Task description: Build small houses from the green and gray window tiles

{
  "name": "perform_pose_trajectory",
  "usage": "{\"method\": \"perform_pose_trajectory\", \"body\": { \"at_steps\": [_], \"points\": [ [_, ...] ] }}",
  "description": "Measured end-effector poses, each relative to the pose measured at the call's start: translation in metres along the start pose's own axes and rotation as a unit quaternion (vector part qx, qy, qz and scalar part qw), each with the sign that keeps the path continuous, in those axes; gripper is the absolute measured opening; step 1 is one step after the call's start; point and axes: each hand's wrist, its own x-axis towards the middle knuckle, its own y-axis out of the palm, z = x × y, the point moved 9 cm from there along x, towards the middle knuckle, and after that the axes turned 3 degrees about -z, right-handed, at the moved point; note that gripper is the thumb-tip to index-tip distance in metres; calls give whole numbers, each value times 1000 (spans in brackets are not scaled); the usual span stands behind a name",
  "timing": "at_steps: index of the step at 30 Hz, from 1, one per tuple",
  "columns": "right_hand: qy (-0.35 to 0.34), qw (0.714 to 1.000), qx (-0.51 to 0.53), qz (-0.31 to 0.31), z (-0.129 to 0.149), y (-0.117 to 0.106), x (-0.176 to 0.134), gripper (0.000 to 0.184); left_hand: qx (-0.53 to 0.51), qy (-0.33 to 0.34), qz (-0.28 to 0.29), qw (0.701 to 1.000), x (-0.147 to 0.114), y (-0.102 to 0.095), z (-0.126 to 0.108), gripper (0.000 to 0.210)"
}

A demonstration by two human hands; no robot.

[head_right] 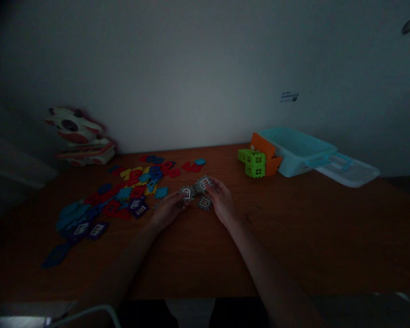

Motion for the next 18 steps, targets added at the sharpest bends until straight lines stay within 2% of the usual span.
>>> {"method": "perform_pose_trajectory", "body": {
  "at_steps": [9,12,14,18],
  "points": [
    [35,998,35,-29,-1,0,-3,39,9,22,23,999,-1,4,-4,37],
    [45,997,67,-17,0,4,-5,47,-4,24,17,1000,-1,3,-4,33],
    [63,995,78,5,-2,8,-6,44,-13,25,11,1000,0,1,-4,29],
    [86,996,34,20,-6,10,-8,38,-25,20,1,999,4,-2,-1,22]
  ]
}}
